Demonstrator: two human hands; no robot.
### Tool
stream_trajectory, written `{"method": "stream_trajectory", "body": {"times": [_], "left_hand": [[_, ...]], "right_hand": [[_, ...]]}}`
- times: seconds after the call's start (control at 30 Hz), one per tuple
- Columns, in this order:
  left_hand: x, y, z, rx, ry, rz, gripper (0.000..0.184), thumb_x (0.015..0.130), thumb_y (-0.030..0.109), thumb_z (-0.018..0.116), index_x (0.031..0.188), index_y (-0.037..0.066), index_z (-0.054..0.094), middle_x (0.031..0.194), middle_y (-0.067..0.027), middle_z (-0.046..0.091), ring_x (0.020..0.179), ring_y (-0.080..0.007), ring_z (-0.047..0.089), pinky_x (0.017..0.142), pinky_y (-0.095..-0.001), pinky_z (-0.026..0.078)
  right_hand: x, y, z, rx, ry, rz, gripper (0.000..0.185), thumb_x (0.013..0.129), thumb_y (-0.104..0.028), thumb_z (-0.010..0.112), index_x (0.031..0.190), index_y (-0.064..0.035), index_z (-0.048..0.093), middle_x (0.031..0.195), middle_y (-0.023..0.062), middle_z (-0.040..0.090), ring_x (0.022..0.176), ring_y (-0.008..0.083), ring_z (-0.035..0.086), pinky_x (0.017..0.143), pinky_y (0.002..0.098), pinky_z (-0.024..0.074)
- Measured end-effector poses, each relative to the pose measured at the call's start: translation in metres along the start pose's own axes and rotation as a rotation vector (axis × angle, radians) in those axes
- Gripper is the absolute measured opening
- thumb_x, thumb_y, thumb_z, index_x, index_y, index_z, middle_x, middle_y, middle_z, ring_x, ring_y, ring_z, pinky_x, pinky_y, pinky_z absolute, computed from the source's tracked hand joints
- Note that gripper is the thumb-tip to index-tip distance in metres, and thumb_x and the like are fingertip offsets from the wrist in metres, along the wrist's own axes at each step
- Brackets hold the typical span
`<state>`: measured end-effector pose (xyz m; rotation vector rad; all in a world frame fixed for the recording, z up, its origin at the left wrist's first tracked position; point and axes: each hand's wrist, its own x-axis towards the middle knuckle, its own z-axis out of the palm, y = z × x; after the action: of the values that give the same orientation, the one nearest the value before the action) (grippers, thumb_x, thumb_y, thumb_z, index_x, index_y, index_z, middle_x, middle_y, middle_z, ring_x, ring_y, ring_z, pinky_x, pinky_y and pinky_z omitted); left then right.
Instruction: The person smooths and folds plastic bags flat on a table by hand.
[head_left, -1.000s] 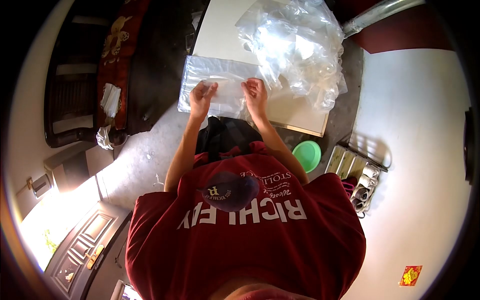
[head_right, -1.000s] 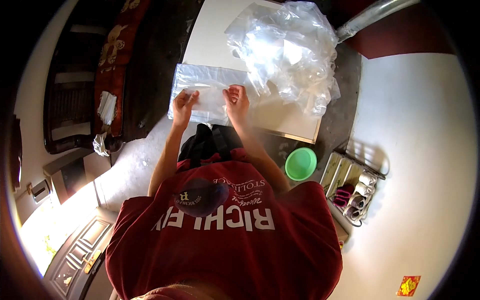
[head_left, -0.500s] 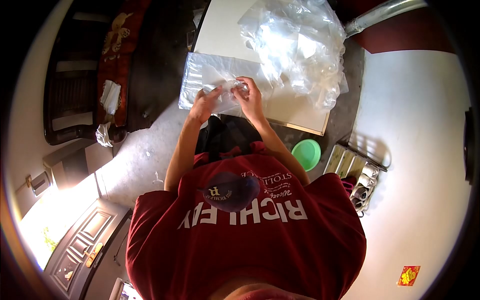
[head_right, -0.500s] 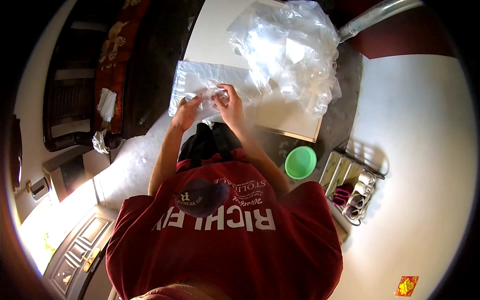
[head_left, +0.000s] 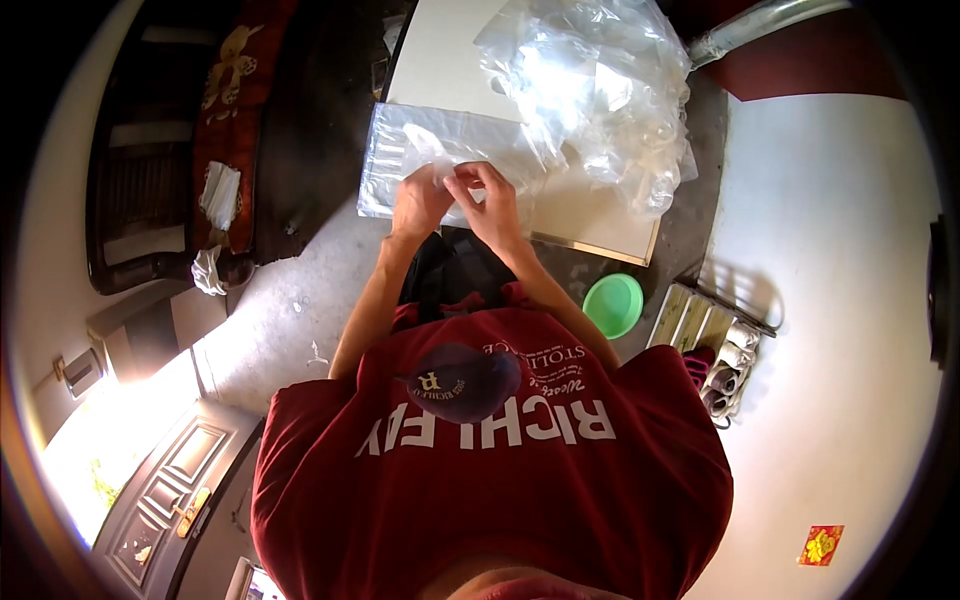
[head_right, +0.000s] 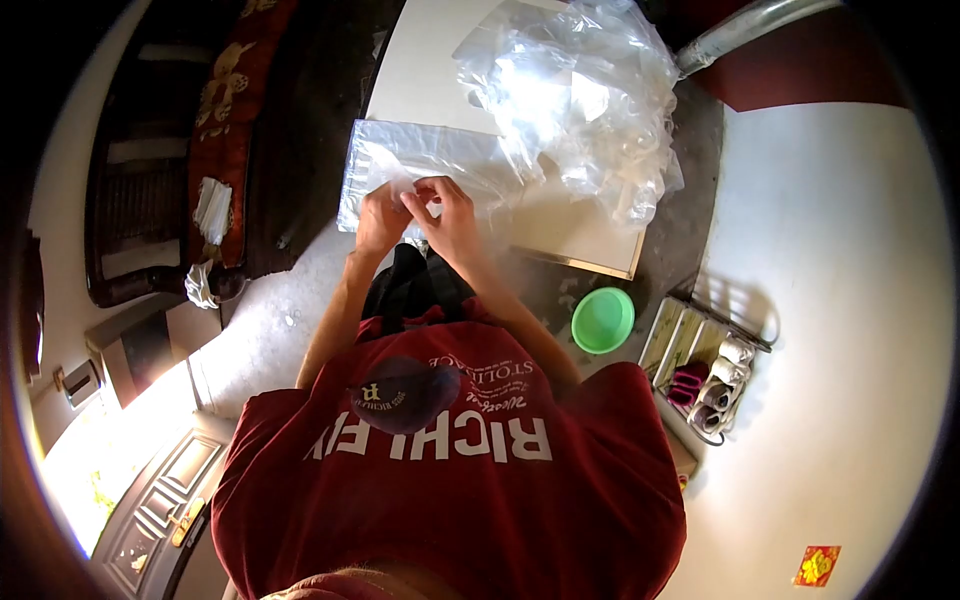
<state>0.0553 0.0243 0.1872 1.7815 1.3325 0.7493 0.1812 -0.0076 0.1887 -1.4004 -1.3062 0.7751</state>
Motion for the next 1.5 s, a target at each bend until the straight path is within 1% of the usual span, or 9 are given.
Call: {"method": "stream_trajectory", "body": {"times": [0.13,0.33,0.6,0.93,1.07,1.13,1.33,1.4,1.5], "left_hand": [[0.000,-0.006,0.004,-0.010,-0.082,0.146,0.020,0.077,0.014,0.066,0.089,0.000,0.060,0.081,-0.0186,0.060,0.075,-0.0383,0.059,0.063,-0.0383,0.048],[-0.008,-0.011,0.001,-0.292,-0.203,0.011,0.021,0.090,0.017,0.058,0.097,-0.001,0.066,0.084,-0.0122,0.069,0.078,-0.0158,0.065,0.068,-0.0299,0.049],[-0.008,-0.028,0.009,-0.687,0.094,-0.278,0.032,0.096,0.021,0.046,0.093,-0.004,0.065,0.084,-0.0101,0.068,0.076,-0.0145,0.064,0.071,-0.0265,0.049],[0.007,-0.027,-0.024,-0.431,0.291,-0.237,0.034,0.098,0.028,0.041,0.090,-0.002,0.055,0.056,-0.0102,0.061,0.036,-0.0116,0.052,0.033,-0.0218,0.037],[0.014,-0.023,-0.030,-0.120,0.299,-0.307,0.023,0.095,0.019,0.046,0.088,0.001,0.059,0.053,-0.0084,0.059,0.035,-0.0147,0.053,0.035,-0.0267,0.039],[0.015,-0.025,-0.029,-0.045,0.285,-0.186,0.021,0.094,0.018,0.047,0.089,0.002,0.060,0.052,-0.0085,0.058,0.036,-0.0161,0.054,0.037,-0.0277,0.041],[0.018,-0.037,-0.034,0.007,0.342,-0.131,0.022,0.094,0.017,0.048,0.086,0.000,0.059,0.049,-0.0080,0.054,0.036,-0.0139,0.053,0.035,-0.0264,0.040],[0.018,-0.042,-0.043,-0.035,0.363,-0.202,0.023,0.095,0.017,0.047,0.084,-0.001,0.058,0.048,-0.0065,0.052,0.036,-0.0110,0.051,0.033,-0.0252,0.038],[0.019,-0.048,-0.058,-0.090,0.422,-0.277,0.025,0.095,0.018,0.047,0.083,-0.002,0.057,0.048,-0.0068,0.052,0.035,-0.0104,0.050,0.032,-0.0246,0.036]], "right_hand": [[0.002,0.005,-0.001,-0.095,0.052,0.020,0.015,0.079,-0.012,0.067,0.079,-0.0002,0.058,0.077,0.0108,0.061,0.069,0.0229,0.063,0.060,0.0307,0.0485],[0.002,0.015,-0.006,0.063,0.041,0.106,0.016,0.083,-0.012,0.063,0.077,0.0013,0.057,0.071,0.0110,0.061,0.065,0.0199,0.063,0.059,0.0292,0.0470],[-0.004,0.036,-0.003,0.366,0.202,0.281,0.016,0.092,-0.015,0.055,0.083,-0.0014,0.054,0.073,0.0001,0.058,0.068,0.0056,0.054,0.064,0.0222,0.0447],[0.025,0.097,-0.023,0.596,0.429,0.702,0.016,0.093,-0.020,0.052,0.096,-0.0045,0.051,0.080,0.0042,0.057,0.070,0.0108,0.055,0.062,0.0260,0.0460],[0.031,0.052,-0.014,-0.105,0.508,0.091,0.019,0.086,-0.009,0.056,0.103,-0.0006,0.051,0.097,0.0131,0.059,0.087,0.0266,0.059,0.078,0.0348,0.0475],[0.029,0.015,-0.008,-0.349,0.185,-0.352,0.022,0.080,-0.004,0.060,0.100,-0.0012,0.053,0.099,0.0140,0.059,0.095,0.0319,0.057,0.086,0.0382,0.0446],[0.005,0.049,0.037,-0.270,-0.454,-0.338,0.016,0.078,-0.010,0.061,0.093,-0.0039,0.060,0.099,0.0116,0.060,0.106,0.0291,0.052,0.099,0.0423,0.0362],[-0.001,0.079,0.035,-0.652,-0.635,-0.183,0.020,0.080,-0.016,0.061,0.096,-0.0055,0.060,0.102,0.0108,0.060,0.110,0.0272,0.049,0.103,0.0467,0.0308],[-0.012,0.104,0.027,-0.758,-0.323,-0.221,0.017,0.079,-0.018,0.061,0.091,-0.0059,0.062,0.099,0.0100,0.060,0.112,0.0284,0.047,0.103,0.0500,0.0286]]}}
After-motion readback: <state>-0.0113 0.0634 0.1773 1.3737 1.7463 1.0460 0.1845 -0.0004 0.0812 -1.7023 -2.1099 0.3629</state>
